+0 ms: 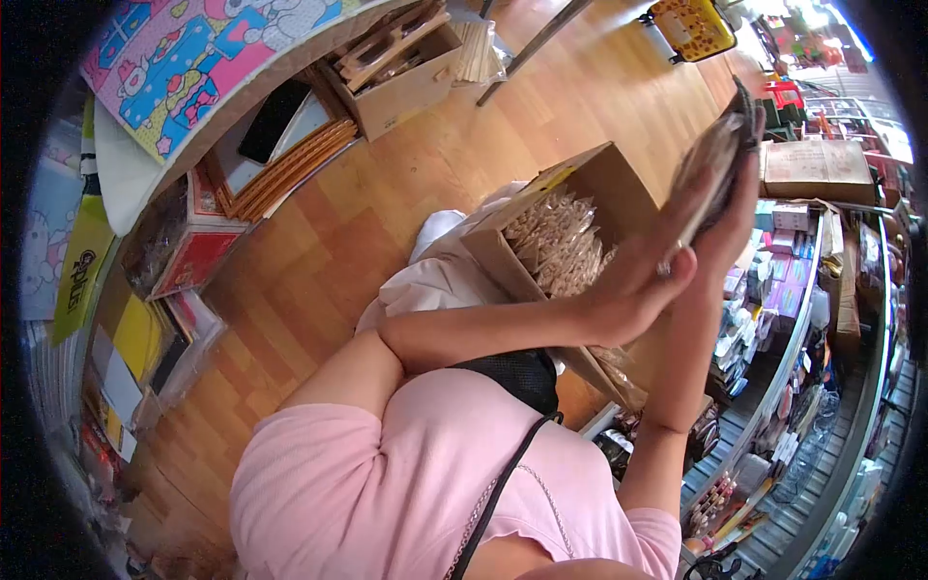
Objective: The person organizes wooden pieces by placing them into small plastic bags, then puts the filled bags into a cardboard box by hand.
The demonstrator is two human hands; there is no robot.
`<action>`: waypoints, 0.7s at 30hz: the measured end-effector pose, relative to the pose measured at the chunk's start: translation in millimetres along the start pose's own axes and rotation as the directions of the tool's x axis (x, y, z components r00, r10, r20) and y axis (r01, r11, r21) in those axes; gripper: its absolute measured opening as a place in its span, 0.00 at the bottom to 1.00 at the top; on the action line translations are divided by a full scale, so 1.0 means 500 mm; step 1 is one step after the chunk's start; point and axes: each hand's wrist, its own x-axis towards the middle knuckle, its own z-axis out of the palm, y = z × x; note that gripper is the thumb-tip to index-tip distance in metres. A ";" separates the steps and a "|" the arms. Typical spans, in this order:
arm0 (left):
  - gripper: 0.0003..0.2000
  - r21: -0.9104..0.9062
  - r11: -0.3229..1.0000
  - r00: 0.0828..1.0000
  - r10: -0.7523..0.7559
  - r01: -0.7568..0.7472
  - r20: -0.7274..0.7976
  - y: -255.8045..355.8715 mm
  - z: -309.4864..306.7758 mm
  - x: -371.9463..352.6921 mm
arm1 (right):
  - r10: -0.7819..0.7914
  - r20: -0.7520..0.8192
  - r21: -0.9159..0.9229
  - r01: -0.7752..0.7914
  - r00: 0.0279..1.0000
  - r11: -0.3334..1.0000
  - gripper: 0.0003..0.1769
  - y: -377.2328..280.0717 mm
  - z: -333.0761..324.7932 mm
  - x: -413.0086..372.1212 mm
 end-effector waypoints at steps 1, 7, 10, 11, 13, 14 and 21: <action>0.31 0.004 1.000 1.000 0.001 -0.001 -0.005 0.005 -0.001 -0.002 | 0.002 0.006 0.001 -0.002 1.000 1.000 0.28 0.002 0.002 -0.004; 0.29 -0.111 0.887 0.892 -0.452 0.448 -0.007 0.018 -0.062 0.046 | -0.142 0.379 -0.360 0.287 0.914 0.888 0.32 0.005 0.033 -0.095; 0.30 -0.029 0.949 0.937 -0.316 0.315 -0.151 0.029 -0.060 0.039 | -0.298 0.390 -0.251 0.412 0.871 0.876 0.30 0.006 0.043 -0.059; 0.30 -0.059 0.900 0.893 -0.436 0.432 -0.113 0.035 -0.055 0.021 | -0.338 0.388 -0.355 0.478 0.857 0.804 0.28 -0.001 0.032 -0.031; 0.31 0.062 0.559 0.554 -0.829 0.827 0.074 0.047 -0.067 0.004 | -0.338 0.354 -0.419 0.471 0.872 0.776 0.25 -0.008 0.021 0.014; 0.31 0.059 0.557 0.553 -0.830 0.828 0.078 0.042 -0.059 -0.001 | -0.295 0.318 -0.377 0.406 0.901 0.832 0.24 -0.008 0.017 0.028; 0.29 -0.618 0.651 0.701 -0.680 0.442 -0.215 0.026 -0.076 0.054 | -0.386 0.557 -0.497 0.667 0.736 0.554 0.22 0.025 0.042 -0.069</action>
